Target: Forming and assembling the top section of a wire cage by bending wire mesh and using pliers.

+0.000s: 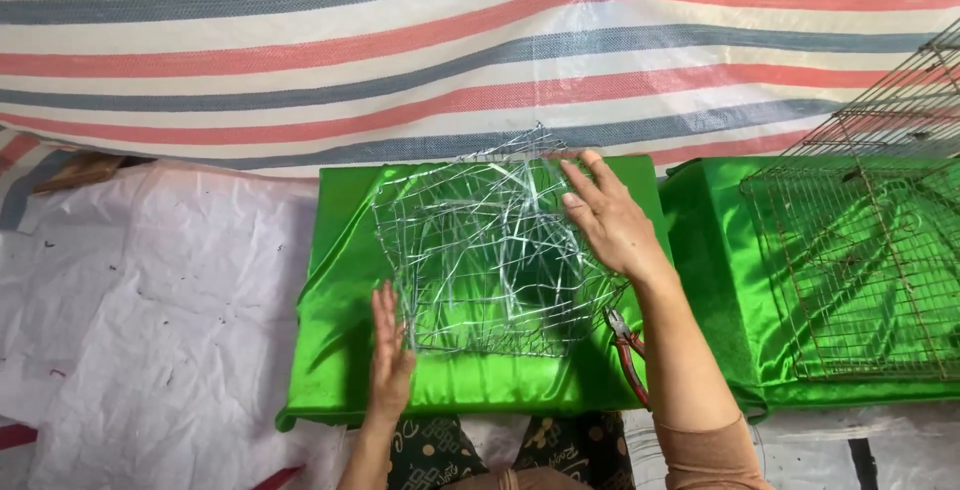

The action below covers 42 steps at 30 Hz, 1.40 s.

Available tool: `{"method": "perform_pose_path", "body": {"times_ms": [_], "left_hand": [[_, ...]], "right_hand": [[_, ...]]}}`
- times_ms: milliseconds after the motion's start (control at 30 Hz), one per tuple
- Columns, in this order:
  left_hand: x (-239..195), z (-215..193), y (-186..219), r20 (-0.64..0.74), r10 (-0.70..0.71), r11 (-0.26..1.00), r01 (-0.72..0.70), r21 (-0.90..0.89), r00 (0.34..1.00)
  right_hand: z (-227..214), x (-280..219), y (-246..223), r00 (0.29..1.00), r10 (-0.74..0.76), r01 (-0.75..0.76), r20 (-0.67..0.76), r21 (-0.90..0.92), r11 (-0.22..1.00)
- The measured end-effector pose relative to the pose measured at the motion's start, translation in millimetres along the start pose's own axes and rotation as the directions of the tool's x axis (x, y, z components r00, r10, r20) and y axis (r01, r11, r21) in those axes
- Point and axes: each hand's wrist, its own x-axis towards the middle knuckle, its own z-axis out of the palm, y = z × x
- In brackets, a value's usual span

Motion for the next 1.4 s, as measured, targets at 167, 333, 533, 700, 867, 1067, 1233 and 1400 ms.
{"method": "perform_pose_path", "body": {"times_ms": [167, 333, 533, 700, 867, 1067, 1233, 1400], "left_hand": [[-19.2, 3.9, -30.2, -0.064, -0.318, 0.948, 0.315, -0.048, 0.946], [-19.0, 11.7, -43.8, 0.011, -0.341, 0.935, 0.338, 0.104, 0.940], [-23.6, 14.5, -71.0, 0.035, -0.584, 0.767, 0.565, -0.305, 0.811], [-27.0, 14.6, -77.9, 0.105, -0.544, 0.693, 0.516, -0.504, 0.833], [-0.3, 24.4, -5.5, 0.155, -0.544, 0.635, 0.526, -0.566, 0.824], [39.1, -21.1, 40.0, 0.129, -0.186, 0.802, 0.227, -0.552, 0.974], [75.8, -65.2, 97.8, 0.173, 0.069, 0.870, 0.026, -0.492, 0.983], [94.9, -69.2, 124.7, -0.184, 0.192, 0.833, -0.259, -0.488, 0.964]], "right_hand": [[-11.5, -4.5, 38.3, 0.996, -0.087, 0.088, -0.011, 0.178, 0.980], [-14.6, -7.0, 71.9, 0.990, -0.128, 0.140, -0.058, 0.305, 0.942], [-12.1, -6.5, 105.9, 0.991, -0.122, 0.133, -0.054, 0.481, 0.866], [-12.5, -8.1, 107.2, 0.992, -0.117, 0.121, -0.044, 0.569, 0.813], [-25.9, -12.1, 65.8, 0.998, 0.057, -0.053, 0.019, 0.715, 0.697], [-18.2, -26.3, 90.5, 0.992, -0.016, 0.128, -0.128, 0.957, 0.259], [-1.2, -33.3, 81.4, 0.990, -0.012, 0.140, -0.141, 0.989, -0.041], [69.0, -31.8, 86.2, 0.998, -0.070, -0.008, 0.003, 0.996, -0.083]]}}
